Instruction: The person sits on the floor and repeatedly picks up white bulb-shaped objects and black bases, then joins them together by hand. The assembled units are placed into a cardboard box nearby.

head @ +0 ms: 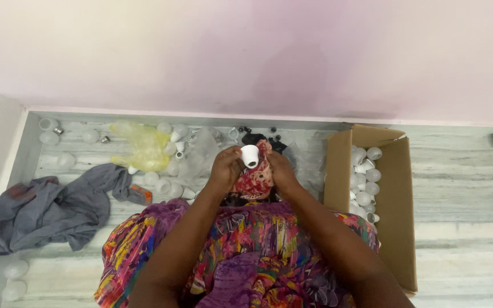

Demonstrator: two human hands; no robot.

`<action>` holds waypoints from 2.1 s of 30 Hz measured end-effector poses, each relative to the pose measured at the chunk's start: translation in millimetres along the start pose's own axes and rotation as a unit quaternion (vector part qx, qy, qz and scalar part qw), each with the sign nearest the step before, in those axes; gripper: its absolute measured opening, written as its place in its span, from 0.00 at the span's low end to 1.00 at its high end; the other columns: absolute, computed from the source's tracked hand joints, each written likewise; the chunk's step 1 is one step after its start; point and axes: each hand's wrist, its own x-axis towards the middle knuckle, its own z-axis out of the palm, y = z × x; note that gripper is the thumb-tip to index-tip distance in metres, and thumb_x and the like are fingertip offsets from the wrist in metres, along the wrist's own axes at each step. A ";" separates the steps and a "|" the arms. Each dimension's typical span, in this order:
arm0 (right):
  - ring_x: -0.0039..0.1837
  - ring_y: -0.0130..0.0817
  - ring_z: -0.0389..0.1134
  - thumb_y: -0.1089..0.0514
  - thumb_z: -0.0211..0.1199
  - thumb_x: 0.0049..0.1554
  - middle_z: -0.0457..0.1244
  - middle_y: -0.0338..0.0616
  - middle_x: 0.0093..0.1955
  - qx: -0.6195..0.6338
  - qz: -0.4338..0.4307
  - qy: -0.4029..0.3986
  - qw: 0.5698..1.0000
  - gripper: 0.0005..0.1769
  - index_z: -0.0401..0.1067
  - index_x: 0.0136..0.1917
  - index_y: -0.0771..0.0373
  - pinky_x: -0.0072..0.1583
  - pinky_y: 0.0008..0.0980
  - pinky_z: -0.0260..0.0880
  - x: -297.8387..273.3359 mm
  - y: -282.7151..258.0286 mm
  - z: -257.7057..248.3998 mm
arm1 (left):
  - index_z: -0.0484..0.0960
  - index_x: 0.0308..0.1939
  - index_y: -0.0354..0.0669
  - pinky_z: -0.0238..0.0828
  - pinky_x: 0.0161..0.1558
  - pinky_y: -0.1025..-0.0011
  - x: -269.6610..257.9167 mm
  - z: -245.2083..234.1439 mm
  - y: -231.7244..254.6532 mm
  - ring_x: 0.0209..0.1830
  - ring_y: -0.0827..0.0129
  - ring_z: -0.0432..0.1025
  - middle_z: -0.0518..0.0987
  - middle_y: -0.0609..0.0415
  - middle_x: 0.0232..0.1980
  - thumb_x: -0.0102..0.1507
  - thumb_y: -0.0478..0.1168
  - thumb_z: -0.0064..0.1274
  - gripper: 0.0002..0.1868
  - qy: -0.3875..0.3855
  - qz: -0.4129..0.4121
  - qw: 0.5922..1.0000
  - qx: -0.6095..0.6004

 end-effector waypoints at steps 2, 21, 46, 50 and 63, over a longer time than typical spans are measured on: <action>0.55 0.32 0.70 0.44 0.53 0.63 0.70 0.42 0.53 -0.031 -0.041 -0.016 0.999 0.26 0.70 0.63 0.66 0.59 0.35 0.70 -7.5 -15.0 2.0 | 0.78 0.48 0.31 0.76 0.48 0.69 2.5 -1.6 5.0 0.42 0.65 0.78 0.81 0.46 0.43 0.67 0.38 0.50 0.11 0.002 -0.004 0.999 -0.041; 0.56 0.32 0.65 0.53 0.54 0.71 0.62 0.47 0.58 -0.293 -0.380 0.078 0.874 0.17 0.74 0.54 0.70 0.57 0.28 0.67 -25.2 -37.1 -2.0 | 0.78 0.53 0.37 0.66 0.29 0.75 0.1 25.3 30.2 0.29 0.73 0.73 0.80 0.54 0.37 0.72 0.58 0.42 0.26 0.124 -0.042 0.952 0.277; 0.49 0.36 0.71 0.45 0.68 0.54 0.71 0.49 0.48 -0.382 -0.006 -0.051 0.923 0.24 0.77 0.54 0.66 0.52 0.36 0.71 10.1 -37.0 -6.2 | 0.77 0.62 0.42 0.75 0.47 0.71 -16.8 38.1 50.5 0.46 0.71 0.73 0.78 0.53 0.52 0.69 0.41 0.53 0.18 -0.057 0.069 0.907 0.411; 0.43 0.43 0.73 0.38 0.67 0.53 0.70 0.51 0.46 -0.578 -0.060 0.083 0.809 0.33 0.69 0.63 0.63 0.48 0.42 0.72 -12.6 -77.6 4.1 | 0.79 0.57 0.41 0.78 0.41 0.67 -29.9 11.7 102.4 0.41 0.67 0.75 0.80 0.53 0.49 0.70 0.52 0.46 0.21 0.062 -0.001 0.948 0.312; 0.38 0.33 0.65 0.51 0.67 0.59 0.66 0.47 0.37 -0.371 -0.166 0.122 0.906 0.20 0.70 0.60 0.62 0.39 0.35 0.65 -28.9 -86.7 -18.3 | 0.76 0.61 0.38 0.75 0.40 0.74 -55.6 33.6 249.1 0.38 0.75 0.74 0.79 0.53 0.43 0.71 0.45 0.52 0.18 0.140 0.141 0.808 0.554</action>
